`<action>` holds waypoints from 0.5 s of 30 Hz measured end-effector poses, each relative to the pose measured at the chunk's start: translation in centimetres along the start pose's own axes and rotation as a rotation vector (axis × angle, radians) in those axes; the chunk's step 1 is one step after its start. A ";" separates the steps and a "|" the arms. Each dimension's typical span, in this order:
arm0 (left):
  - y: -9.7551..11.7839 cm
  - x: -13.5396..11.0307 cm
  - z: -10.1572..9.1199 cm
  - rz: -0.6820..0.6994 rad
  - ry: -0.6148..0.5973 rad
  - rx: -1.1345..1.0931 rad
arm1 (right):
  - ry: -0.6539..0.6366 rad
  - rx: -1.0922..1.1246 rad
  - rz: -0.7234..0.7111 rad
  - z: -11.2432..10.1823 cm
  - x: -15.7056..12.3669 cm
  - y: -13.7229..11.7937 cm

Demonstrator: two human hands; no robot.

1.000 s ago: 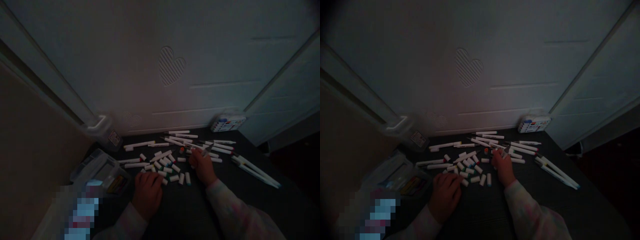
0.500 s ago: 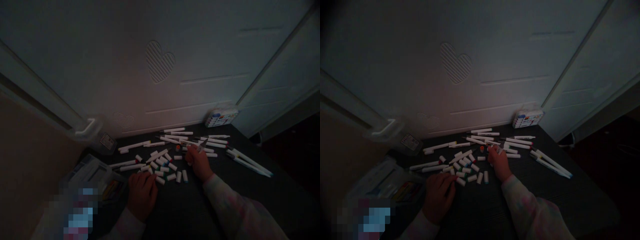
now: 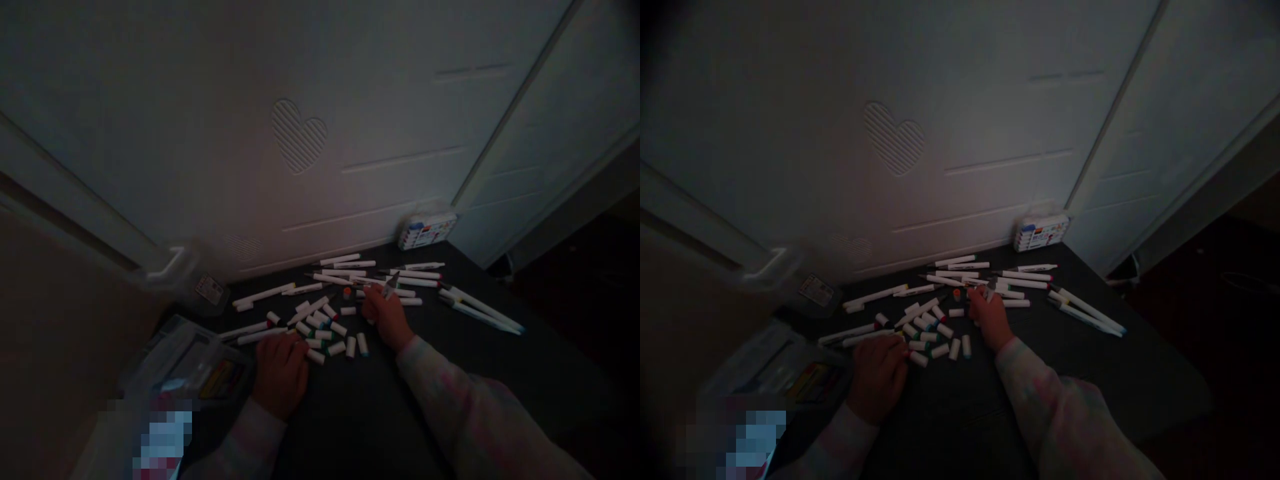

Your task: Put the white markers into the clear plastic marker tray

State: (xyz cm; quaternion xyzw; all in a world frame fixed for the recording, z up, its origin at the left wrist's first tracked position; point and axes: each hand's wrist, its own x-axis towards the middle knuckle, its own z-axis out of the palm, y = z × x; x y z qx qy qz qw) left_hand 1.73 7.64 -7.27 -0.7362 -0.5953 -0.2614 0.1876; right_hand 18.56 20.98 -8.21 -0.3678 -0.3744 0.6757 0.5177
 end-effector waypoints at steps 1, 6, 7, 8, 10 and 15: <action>-0.1 0.1 0.1 0.010 -0.005 0.005 | 0.002 0.003 -0.002 0.0 0.0 0.0; -0.2 0.3 0.3 0.036 -0.027 -0.031 | 0.017 0.062 -0.061 -0.2 -0.4 -0.9; -0.1 0.3 0.3 0.038 -0.025 -0.037 | 0.023 0.089 -0.087 -0.2 -0.6 -1.4; 0.0 0.3 0.4 0.040 -0.020 -0.044 | 0.031 0.119 -0.113 -0.3 -0.7 -2.0; 0.2 0.4 0.4 0.041 -0.009 -0.060 | 0.043 0.170 -0.152 -0.4 -0.9 -3.0; 0.6 0.4 0.8 0.036 -0.012 -0.129 | 0.028 0.170 -0.137 -0.2 -1.1 -3.2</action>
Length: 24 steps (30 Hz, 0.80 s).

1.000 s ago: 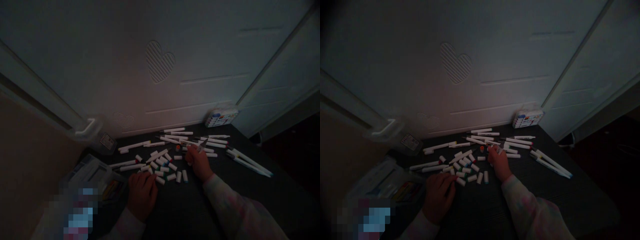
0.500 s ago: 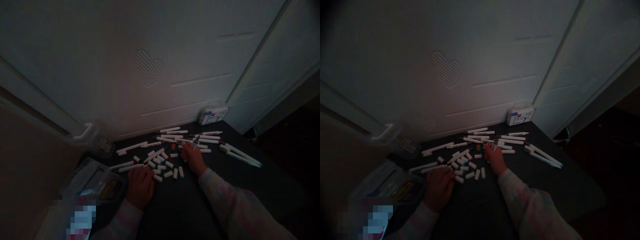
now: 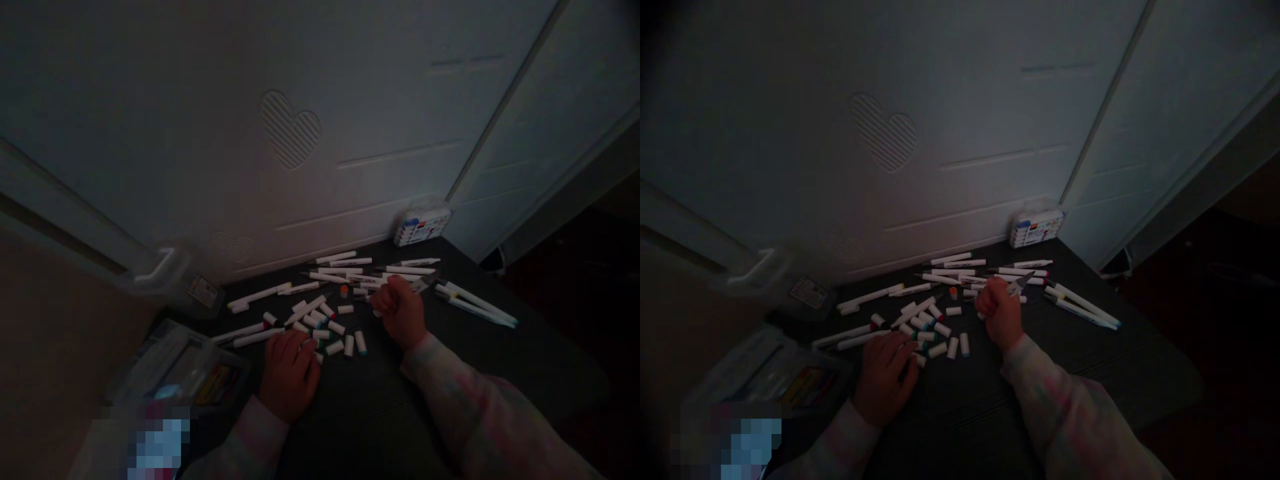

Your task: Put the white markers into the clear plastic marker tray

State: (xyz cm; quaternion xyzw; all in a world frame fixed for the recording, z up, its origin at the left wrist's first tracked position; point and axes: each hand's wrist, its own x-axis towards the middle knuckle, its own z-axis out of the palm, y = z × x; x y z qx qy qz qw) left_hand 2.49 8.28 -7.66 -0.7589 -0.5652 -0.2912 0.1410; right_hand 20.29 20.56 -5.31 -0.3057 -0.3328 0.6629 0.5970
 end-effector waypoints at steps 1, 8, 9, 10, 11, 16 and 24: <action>0.0 0.0 0.0 -0.002 0.003 -0.014 | -0.009 -0.023 0.012 0.0 -0.1 0.4; 0.0 -0.3 0.0 0.003 0.031 -0.053 | -0.075 -0.326 0.119 -0.4 -0.4 3.5; -0.1 -0.4 0.0 0.000 0.028 -0.063 | -0.077 -0.372 0.119 -0.5 -0.5 3.7; -0.1 -0.4 0.0 -0.006 0.028 -0.074 | -0.076 -0.414 0.114 -0.5 -0.5 3.8; -0.1 -0.4 0.0 -0.013 0.030 -0.085 | -0.073 -0.452 0.107 -0.5 -0.6 3.8; 0.0 -0.3 -0.1 -0.026 0.048 -0.109 | -0.077 -0.555 0.101 -0.1 -0.8 3.3; 0.0 -0.9 0.1 -0.093 0.063 -0.165 | -0.095 -0.523 0.134 -1.3 -1.0 3.8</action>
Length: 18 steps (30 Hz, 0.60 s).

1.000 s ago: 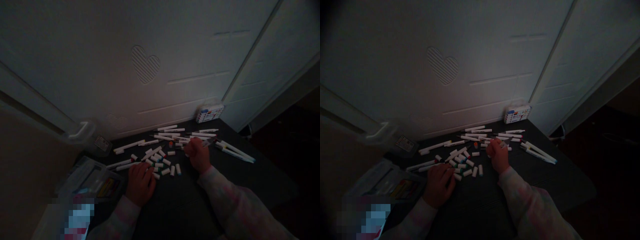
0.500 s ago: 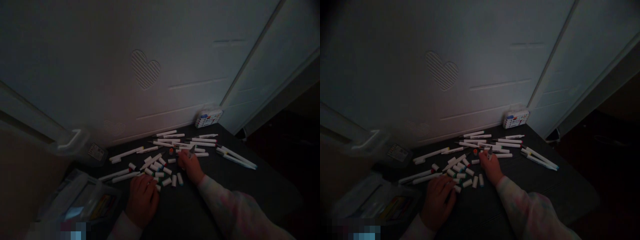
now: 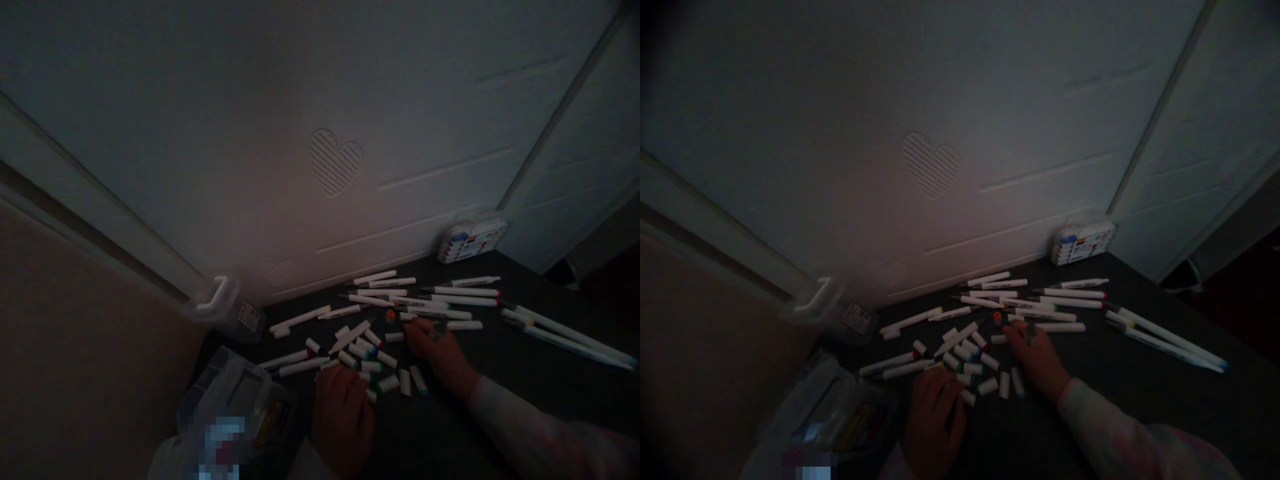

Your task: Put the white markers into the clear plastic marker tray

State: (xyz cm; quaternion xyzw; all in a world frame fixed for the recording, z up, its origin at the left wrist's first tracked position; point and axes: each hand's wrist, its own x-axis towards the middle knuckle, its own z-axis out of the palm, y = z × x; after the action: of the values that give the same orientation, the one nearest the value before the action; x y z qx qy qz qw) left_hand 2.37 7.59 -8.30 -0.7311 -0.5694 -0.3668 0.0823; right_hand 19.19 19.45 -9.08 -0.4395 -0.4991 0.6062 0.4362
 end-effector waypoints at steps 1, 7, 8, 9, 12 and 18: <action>-0.2 -0.1 0.1 0.011 0.014 0.005 | 0.007 0.014 -0.004 0.0 0.1 0.1; -0.7 0.2 0.2 0.051 0.046 0.025 | 0.124 0.111 -0.065 -0.1 0.5 -1.3; -0.7 0.3 0.0 0.067 0.045 0.030 | 0.144 0.113 -0.075 -0.2 0.5 -1.5; -0.6 0.4 -0.1 0.080 0.039 0.034 | 0.160 0.109 -0.081 -0.3 0.4 -1.6; -0.5 0.6 -0.3 0.074 -0.019 0.025 | 0.154 0.045 -0.059 -0.4 0.3 -1.2; -0.4 0.8 -0.4 0.047 -0.040 0.059 | 0.100 -0.161 -0.038 0.7 0.1 -1.0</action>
State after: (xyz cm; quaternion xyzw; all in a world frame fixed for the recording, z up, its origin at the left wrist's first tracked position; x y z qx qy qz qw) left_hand 1.85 8.11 -7.67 -0.7487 -0.5642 -0.3330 0.1010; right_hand 18.61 19.56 -7.98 -0.4933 -0.5321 0.5328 0.4354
